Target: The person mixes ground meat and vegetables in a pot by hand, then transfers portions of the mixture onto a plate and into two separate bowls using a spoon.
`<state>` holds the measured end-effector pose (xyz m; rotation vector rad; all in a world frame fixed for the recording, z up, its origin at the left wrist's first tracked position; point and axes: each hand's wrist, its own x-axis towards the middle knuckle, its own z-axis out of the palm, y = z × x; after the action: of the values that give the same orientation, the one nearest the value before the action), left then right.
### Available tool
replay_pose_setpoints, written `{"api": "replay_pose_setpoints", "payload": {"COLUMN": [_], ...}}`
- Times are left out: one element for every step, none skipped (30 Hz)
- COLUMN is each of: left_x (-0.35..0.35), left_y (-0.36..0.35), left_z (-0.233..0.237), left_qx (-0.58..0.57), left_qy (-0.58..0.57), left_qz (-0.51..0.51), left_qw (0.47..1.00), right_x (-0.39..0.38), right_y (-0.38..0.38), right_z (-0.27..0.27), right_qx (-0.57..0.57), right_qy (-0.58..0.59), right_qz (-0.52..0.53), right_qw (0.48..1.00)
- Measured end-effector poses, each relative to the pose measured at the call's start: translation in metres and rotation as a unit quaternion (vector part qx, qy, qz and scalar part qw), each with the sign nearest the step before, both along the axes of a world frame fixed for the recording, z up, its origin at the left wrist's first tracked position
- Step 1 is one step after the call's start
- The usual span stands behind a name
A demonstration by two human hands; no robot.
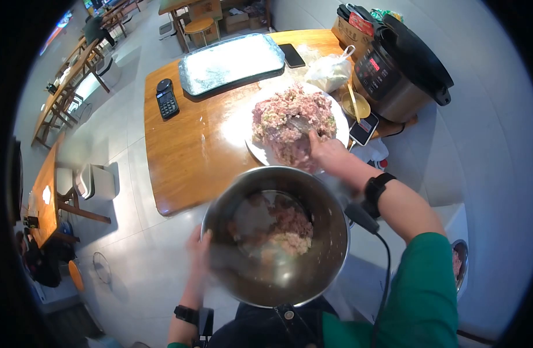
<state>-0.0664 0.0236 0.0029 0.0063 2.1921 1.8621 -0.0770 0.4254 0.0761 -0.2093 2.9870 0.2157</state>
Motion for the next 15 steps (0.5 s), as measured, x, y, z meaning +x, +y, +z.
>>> {"api": "replay_pose_setpoints", "payload": {"left_x": [0.001,0.001,0.001,-0.001,-0.001,0.001,0.002,0.002,0.002,0.002,0.002,0.001,0.000,-0.001,0.000], "left_y": [-0.001,-0.003,-0.006,-0.006,-0.003,-0.002,-0.002,-0.003,-0.004,-0.004,-0.004,-0.003,-0.003,-0.003,-0.003], "left_z": [-0.006,-0.010,-0.012,-0.007,-0.002,0.000,-0.002,-0.007,-0.010,-0.011,-0.010,-0.009,-0.006,-0.004,-0.001], "left_qx": [0.002,-0.024,-0.051,-0.048,-0.039,-0.030,-0.028,-0.029,-0.030,-0.028,-0.017,-0.007,-0.004,-0.023,-0.041], "left_qy": [0.004,0.014,0.024,0.030,0.027,0.020,0.019,0.018,0.017,0.014,0.010,0.009,0.010,0.022,0.030], "left_qz": [0.005,-0.015,-0.039,-0.037,-0.018,0.000,0.002,0.001,0.000,-0.002,-0.019,-0.035,-0.034,-0.040,-0.045], "left_qw": [1.000,0.999,0.998,0.998,0.999,0.999,0.999,0.999,0.999,1.000,1.000,0.999,0.999,0.999,0.998], "right_x": [-0.004,-0.006,-0.004,-0.005,-0.006,-0.004,-0.001,0.004,0.007,0.005,0.004,0.001,-0.002,-0.001,-0.001], "right_y": [-0.001,-0.001,0.007,0.010,0.010,0.006,0.001,-0.003,-0.005,-0.001,-0.001,-0.003,-0.006,-0.006,-0.010], "right_z": [-0.002,-0.002,0.005,0.035,0.061,0.074,0.087,0.099,0.105,0.108,0.110,0.114,0.117,0.108,0.103], "right_qx": [0.004,0.006,0.005,0.007,0.011,0.022,0.024,0.011,-0.002,-0.041,-0.038,-0.233,-0.416,-0.463,-0.508], "right_qy": [0.015,0.031,0.037,0.016,-0.008,-0.038,-0.039,-0.023,-0.006,0.042,0.041,-0.040,-0.119,-0.133,-0.138], "right_qz": [-0.013,-0.027,-0.026,-0.034,-0.041,-0.091,-0.089,-0.086,-0.084,-0.064,-0.065,-0.178,-0.279,-0.312,-0.339], "right_qw": [1.000,0.999,0.999,0.999,0.999,0.995,0.995,0.996,0.996,0.996,0.996,0.955,0.857,0.819,0.780]}}
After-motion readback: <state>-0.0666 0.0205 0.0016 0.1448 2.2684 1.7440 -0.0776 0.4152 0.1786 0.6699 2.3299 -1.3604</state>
